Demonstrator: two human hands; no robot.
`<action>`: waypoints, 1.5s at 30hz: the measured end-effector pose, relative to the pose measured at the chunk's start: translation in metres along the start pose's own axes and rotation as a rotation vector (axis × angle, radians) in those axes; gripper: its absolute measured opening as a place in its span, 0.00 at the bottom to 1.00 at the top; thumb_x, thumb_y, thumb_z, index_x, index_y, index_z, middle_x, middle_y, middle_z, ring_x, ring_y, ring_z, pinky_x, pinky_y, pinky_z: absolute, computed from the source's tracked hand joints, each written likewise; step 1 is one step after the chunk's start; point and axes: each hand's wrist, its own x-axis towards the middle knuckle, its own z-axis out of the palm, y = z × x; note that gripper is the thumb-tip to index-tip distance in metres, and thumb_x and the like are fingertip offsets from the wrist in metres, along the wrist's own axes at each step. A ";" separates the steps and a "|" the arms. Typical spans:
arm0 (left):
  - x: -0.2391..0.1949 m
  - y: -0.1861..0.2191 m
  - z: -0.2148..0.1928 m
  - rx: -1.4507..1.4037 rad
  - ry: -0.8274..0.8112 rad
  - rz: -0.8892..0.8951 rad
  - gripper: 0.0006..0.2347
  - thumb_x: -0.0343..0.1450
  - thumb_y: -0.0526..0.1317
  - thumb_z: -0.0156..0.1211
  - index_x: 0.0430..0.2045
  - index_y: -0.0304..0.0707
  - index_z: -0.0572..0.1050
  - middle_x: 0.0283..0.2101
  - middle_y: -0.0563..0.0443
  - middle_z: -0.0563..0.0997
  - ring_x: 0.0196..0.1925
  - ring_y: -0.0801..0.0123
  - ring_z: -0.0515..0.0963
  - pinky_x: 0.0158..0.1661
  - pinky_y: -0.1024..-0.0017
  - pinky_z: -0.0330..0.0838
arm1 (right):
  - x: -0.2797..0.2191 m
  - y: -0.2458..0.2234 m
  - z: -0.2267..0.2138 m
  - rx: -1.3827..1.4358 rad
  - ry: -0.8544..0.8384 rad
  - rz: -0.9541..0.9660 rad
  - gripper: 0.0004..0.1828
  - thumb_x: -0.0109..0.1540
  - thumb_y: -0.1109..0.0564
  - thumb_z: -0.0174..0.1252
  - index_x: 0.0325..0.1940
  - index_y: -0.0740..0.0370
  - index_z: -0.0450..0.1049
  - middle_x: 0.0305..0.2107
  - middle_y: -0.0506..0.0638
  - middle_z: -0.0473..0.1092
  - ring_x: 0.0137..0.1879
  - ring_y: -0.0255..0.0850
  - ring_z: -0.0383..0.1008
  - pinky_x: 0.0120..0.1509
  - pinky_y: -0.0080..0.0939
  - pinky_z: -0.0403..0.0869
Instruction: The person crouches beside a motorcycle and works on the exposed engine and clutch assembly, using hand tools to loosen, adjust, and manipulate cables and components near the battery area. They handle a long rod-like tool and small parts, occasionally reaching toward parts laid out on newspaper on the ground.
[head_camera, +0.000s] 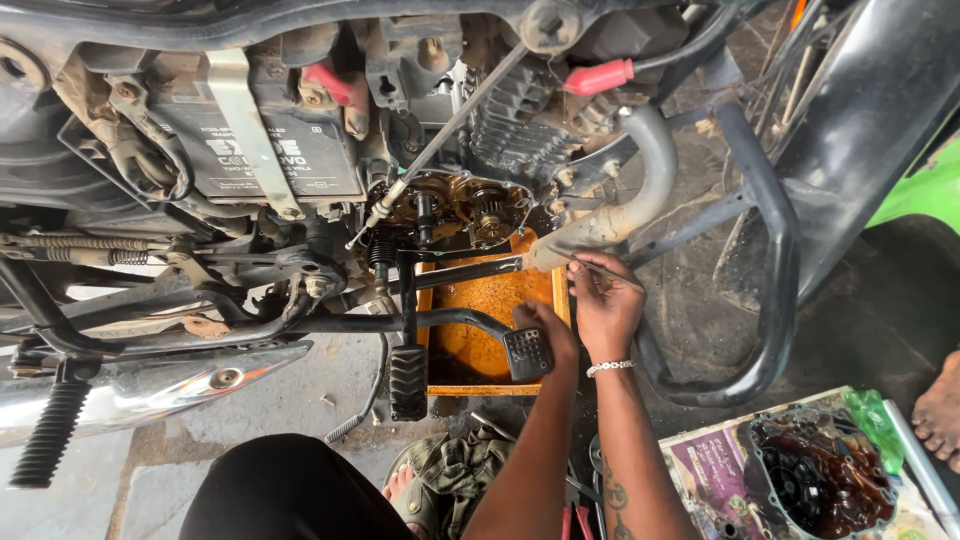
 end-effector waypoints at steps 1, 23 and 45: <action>-0.007 -0.021 -0.010 0.001 0.001 0.002 0.10 0.76 0.40 0.49 0.33 0.28 0.68 0.34 0.35 0.76 0.36 0.50 0.79 0.40 0.53 0.73 | 0.000 0.001 0.000 0.003 0.000 0.000 0.07 0.64 0.65 0.63 0.46 0.67 0.77 0.37 0.48 0.78 0.39 0.30 0.78 0.40 0.29 0.77; -0.039 0.158 -0.174 0.424 -1.084 0.909 0.07 0.66 0.37 0.63 0.33 0.35 0.78 0.35 0.38 0.82 0.38 0.44 0.83 0.41 0.54 0.76 | 0.049 -0.012 0.027 -0.427 -0.299 -0.205 0.06 0.63 0.64 0.64 0.44 0.63 0.82 0.38 0.53 0.81 0.43 0.37 0.83 0.47 0.35 0.79; 0.036 0.155 -0.122 0.533 -0.684 0.496 0.40 0.59 0.47 0.77 0.66 0.36 0.63 0.55 0.40 0.79 0.51 0.54 0.81 0.51 0.59 0.75 | 0.038 -0.014 0.050 -0.480 -0.105 -0.423 0.05 0.62 0.66 0.64 0.41 0.64 0.82 0.35 0.56 0.80 0.41 0.44 0.84 0.46 0.38 0.79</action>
